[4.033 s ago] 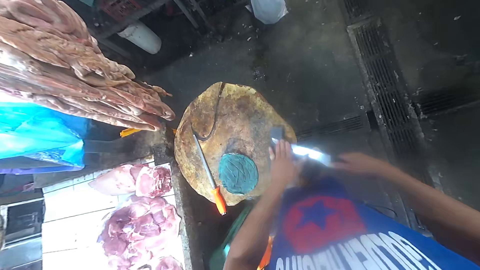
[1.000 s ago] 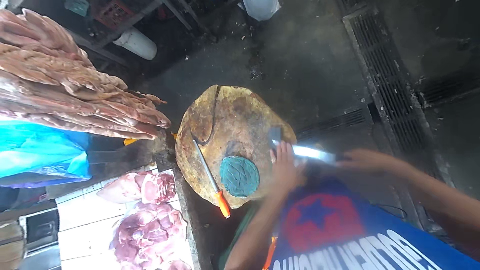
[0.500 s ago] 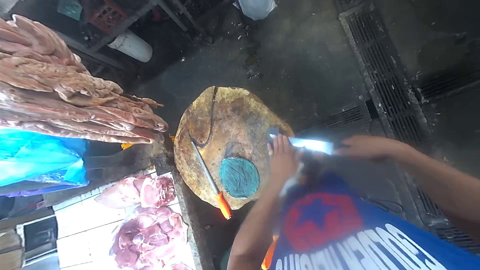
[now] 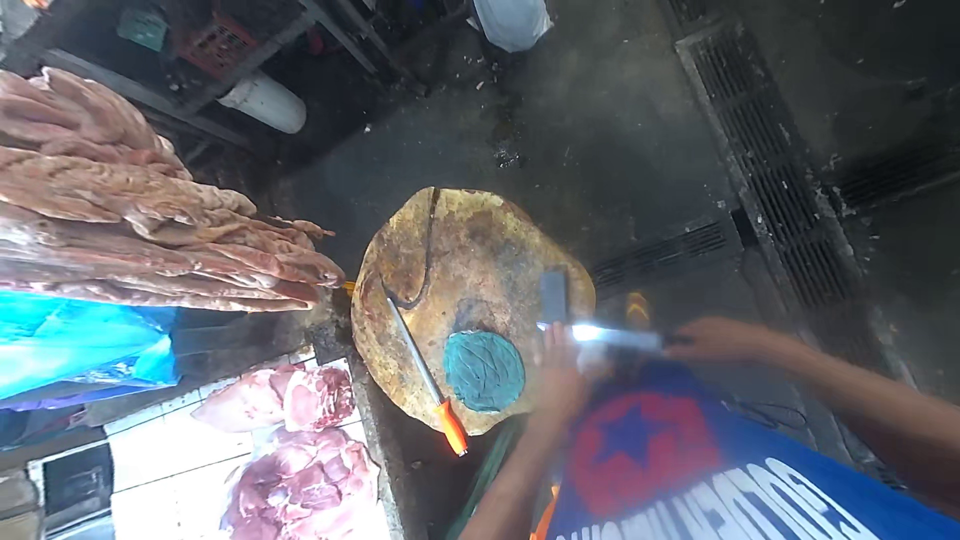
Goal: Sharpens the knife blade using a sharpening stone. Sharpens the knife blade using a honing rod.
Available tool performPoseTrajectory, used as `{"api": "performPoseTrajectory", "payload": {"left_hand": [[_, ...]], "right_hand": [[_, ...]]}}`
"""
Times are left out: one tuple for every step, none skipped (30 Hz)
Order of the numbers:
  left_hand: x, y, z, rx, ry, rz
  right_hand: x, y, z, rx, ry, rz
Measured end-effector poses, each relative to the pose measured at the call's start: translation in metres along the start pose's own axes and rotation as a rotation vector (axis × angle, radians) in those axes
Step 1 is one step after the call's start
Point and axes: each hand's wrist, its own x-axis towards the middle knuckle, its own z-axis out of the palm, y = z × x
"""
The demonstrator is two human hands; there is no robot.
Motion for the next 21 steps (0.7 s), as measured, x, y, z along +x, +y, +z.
{"api": "performPoseTrajectory", "payload": {"left_hand": [[0.008, -0.015, -0.008, 0.001, -0.001, -0.018], [0.025, -0.035, -0.018, -0.001, -0.003, -0.035], [0.048, -0.059, -0.025, 0.001, 0.036, -0.027], [0.076, -0.085, -0.03, 0.008, 0.097, -0.02], [0.101, -0.105, -0.036, 0.013, 0.143, -0.022], [0.12, -0.12, -0.043, 0.009, 0.169, -0.024], [0.127, -0.126, -0.048, 0.008, 0.185, -0.02], [0.121, -0.121, -0.05, 0.01, 0.201, -0.006], [0.102, -0.107, -0.045, 0.014, 0.215, 0.022], [0.075, -0.087, -0.034, 0.025, 0.211, 0.054], [0.046, -0.065, -0.019, 0.032, 0.181, 0.07], [0.016, -0.045, -0.002, 0.029, 0.129, 0.07], [-0.009, -0.027, 0.013, 0.031, 0.116, 0.071], [-0.024, -0.016, 0.021, 0.038, 0.126, 0.069], [-0.027, -0.013, 0.019, 0.041, 0.118, 0.053], [-0.019, -0.016, 0.009, 0.026, 0.086, 0.02], [0.0, -0.026, -0.005, 0.019, 0.06, -0.019], [0.026, -0.044, -0.018, 0.021, 0.038, -0.05], [0.055, -0.067, -0.025, 0.03, 0.066, -0.052], [0.085, -0.091, -0.031, 0.047, 0.123, -0.052], [0.109, -0.109, -0.042, 0.053, 0.156, -0.069]], "right_hand": [[0.014, -0.017, 0.003, -0.017, 0.036, -0.029], [0.032, -0.036, 0.001, -0.014, 0.075, -0.033], [0.053, -0.056, -0.005, -0.004, 0.125, -0.031], [0.075, -0.074, -0.013, -0.002, 0.179, -0.032], [0.095, -0.089, -0.023, 0.004, 0.21, -0.038], [0.108, -0.099, -0.031, 0.021, 0.227, -0.042], [0.115, -0.102, -0.034, 0.035, 0.247, -0.046], [0.114, -0.095, -0.03, 0.044, 0.274, -0.06], [0.102, -0.079, -0.019, 0.054, 0.293, -0.079], [0.084, -0.056, -0.009, 0.046, 0.256, -0.091], [0.063, -0.03, 0.001, 0.028, 0.182, -0.106], [0.04, -0.007, 0.012, 0.021, 0.103, -0.103], [0.02, 0.008, 0.022, 0.015, 0.052, -0.098], [0.009, 0.014, 0.03, 0.012, 0.018, -0.091], [0.006, 0.011, 0.034, 0.006, 0.004, -0.087], [0.012, -0.001, 0.031, 0.006, 0.011, -0.084], [0.025, -0.019, 0.022, 0.012, 0.03, -0.071], [0.044, -0.04, 0.009, 0.032, 0.05, -0.042], [0.066, -0.058, -0.004, 0.063, 0.087, -0.01], [0.088, -0.075, -0.018, 0.078, 0.126, 0.004], [0.106, -0.091, -0.033, 0.068, 0.158, -0.001]]}}
